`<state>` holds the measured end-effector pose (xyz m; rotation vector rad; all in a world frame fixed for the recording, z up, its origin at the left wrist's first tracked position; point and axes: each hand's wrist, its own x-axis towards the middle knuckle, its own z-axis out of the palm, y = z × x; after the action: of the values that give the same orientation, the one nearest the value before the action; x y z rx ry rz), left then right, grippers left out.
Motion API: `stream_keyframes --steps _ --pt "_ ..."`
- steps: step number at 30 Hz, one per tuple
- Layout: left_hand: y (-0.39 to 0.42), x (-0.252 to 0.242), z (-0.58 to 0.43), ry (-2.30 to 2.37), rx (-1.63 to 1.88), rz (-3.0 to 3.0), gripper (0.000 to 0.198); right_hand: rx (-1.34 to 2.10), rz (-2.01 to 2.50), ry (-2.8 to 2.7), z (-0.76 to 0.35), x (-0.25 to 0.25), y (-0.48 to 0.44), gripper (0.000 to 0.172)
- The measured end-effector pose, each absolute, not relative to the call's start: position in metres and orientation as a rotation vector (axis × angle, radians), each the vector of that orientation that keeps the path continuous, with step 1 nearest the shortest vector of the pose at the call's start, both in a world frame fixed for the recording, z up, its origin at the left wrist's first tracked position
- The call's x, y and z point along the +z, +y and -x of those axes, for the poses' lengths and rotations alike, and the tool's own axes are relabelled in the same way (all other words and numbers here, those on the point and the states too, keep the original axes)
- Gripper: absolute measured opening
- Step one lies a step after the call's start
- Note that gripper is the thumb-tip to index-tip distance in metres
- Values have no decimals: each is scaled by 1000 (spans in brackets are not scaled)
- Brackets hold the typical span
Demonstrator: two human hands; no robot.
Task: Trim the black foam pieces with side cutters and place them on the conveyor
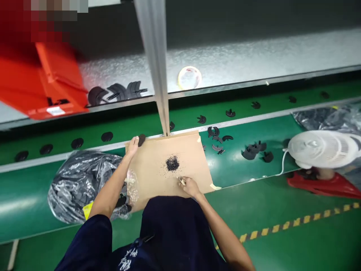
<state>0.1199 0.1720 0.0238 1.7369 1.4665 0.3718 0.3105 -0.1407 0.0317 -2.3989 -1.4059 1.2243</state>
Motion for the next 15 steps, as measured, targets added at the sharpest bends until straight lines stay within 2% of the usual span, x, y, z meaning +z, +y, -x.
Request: stream_keyframes --steps 3,6,11,15 --pt "206 36 -126 1472 286 -1967 30 1247 2328 -1256 -309 19 -145 19" --pt "224 37 -140 1421 169 -2132 23 1264 2255 -1142 -306 7 -147 20" --pt "241 12 -216 1245 36 -2290 19 1287 2141 -1047 -302 -8 -144 24" --pt "248 -15 -281 1060 19 -2342 26 1276 2076 -1021 -301 -15 -141 25"
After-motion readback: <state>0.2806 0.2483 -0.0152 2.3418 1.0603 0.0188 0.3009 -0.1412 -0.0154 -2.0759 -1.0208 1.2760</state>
